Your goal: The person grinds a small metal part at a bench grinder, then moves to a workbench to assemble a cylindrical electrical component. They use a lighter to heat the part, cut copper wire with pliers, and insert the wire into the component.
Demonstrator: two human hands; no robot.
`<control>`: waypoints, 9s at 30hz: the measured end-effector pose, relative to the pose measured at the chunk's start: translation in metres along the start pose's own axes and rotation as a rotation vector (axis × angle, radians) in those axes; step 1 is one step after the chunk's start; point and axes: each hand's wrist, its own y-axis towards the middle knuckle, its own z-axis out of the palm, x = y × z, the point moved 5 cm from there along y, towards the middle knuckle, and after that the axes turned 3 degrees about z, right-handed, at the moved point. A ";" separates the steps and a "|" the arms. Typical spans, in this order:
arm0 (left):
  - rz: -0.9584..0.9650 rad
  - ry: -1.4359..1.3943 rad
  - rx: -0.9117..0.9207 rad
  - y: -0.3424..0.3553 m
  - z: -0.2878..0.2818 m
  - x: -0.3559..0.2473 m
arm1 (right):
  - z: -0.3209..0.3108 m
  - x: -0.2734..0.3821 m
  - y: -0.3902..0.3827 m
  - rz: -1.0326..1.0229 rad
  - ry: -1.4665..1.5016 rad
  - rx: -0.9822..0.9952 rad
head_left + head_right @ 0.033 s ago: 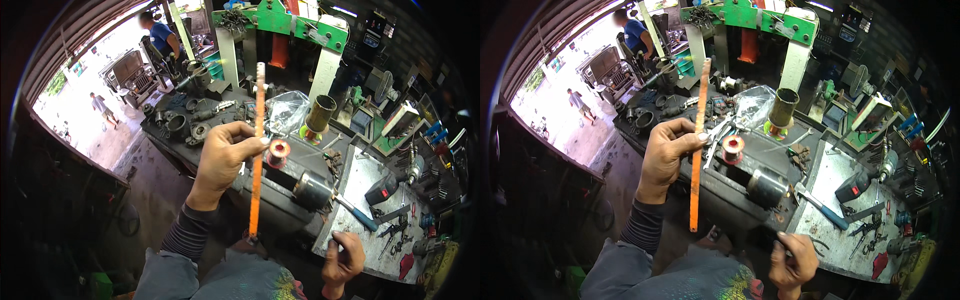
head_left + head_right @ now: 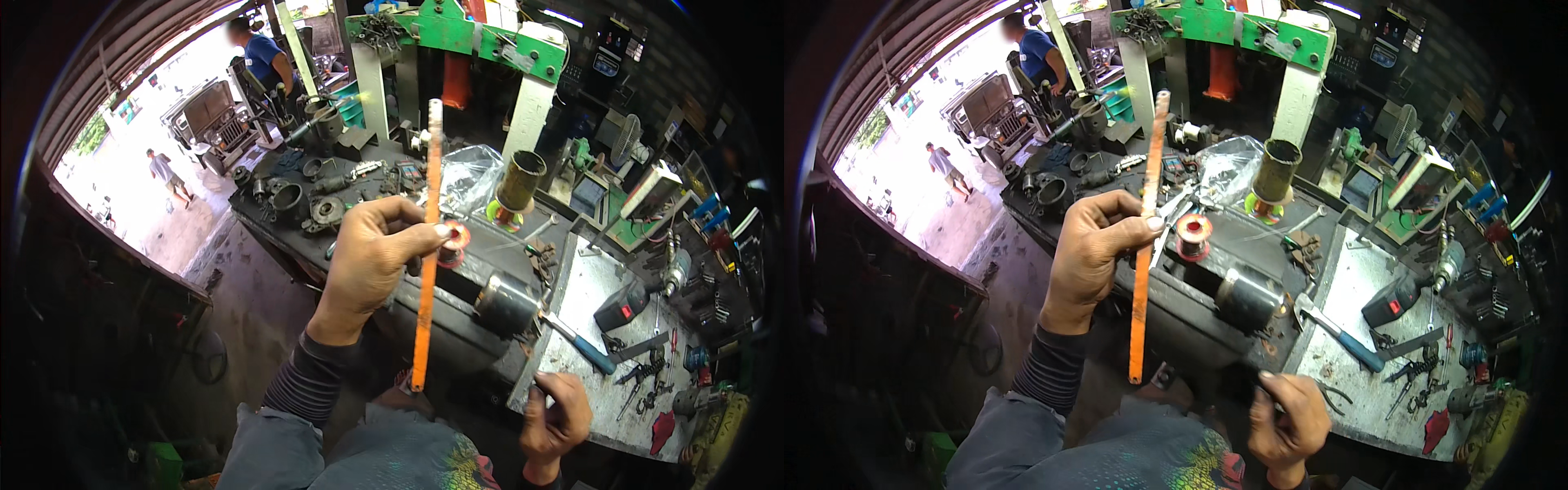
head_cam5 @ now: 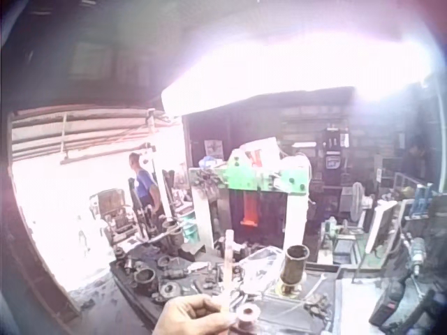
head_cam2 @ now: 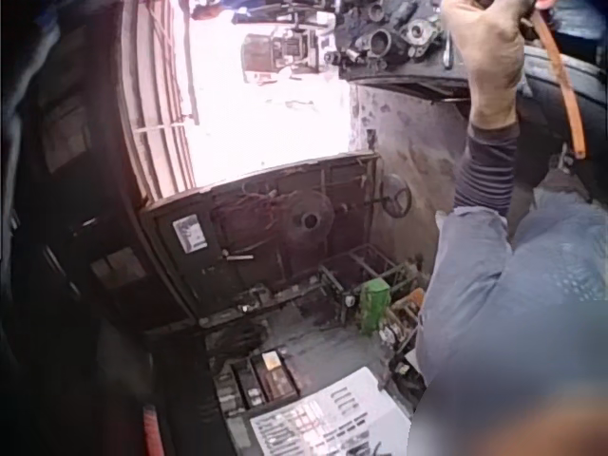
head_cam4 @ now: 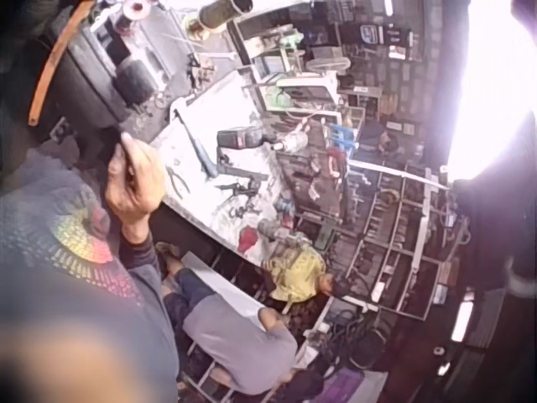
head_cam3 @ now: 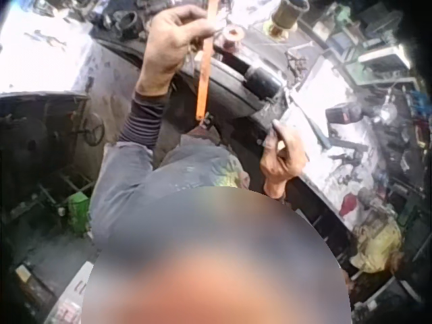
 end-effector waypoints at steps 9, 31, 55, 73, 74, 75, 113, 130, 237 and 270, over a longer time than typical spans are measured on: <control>-0.213 0.015 0.245 -0.032 0.130 0.023 | -0.026 0.007 -0.007 -0.189 0.026 -0.063; 0.500 0.743 0.345 -0.034 0.118 0.027 | -0.046 -0.042 -0.034 0.492 0.029 -0.036; 0.283 0.618 0.713 0.027 0.112 0.101 | 0.054 -0.006 -0.018 1.130 0.549 -0.385; 0.331 0.664 0.644 0.022 0.112 0.112 | 0.054 0.000 -0.009 1.023 0.305 -0.389; 0.322 0.657 0.644 0.022 0.112 0.113 | 0.055 0.000 -0.008 1.026 0.314 -0.392; 0.314 0.648 0.646 0.022 0.112 0.114 | 0.054 0.000 -0.008 1.028 0.321 -0.397; 0.400 0.704 0.715 0.026 0.115 0.111 | 0.057 0.000 -0.010 1.139 0.372 -0.492; 0.355 0.697 0.690 0.026 0.112 0.113 | 0.057 0.000 -0.009 1.064 0.264 -0.471; 0.404 0.747 0.711 0.026 0.118 0.112 | 0.046 -0.017 -0.015 1.131 0.318 -0.386; 0.404 0.741 0.731 0.022 0.114 0.117 | 0.040 -0.020 -0.013 0.813 0.184 -0.202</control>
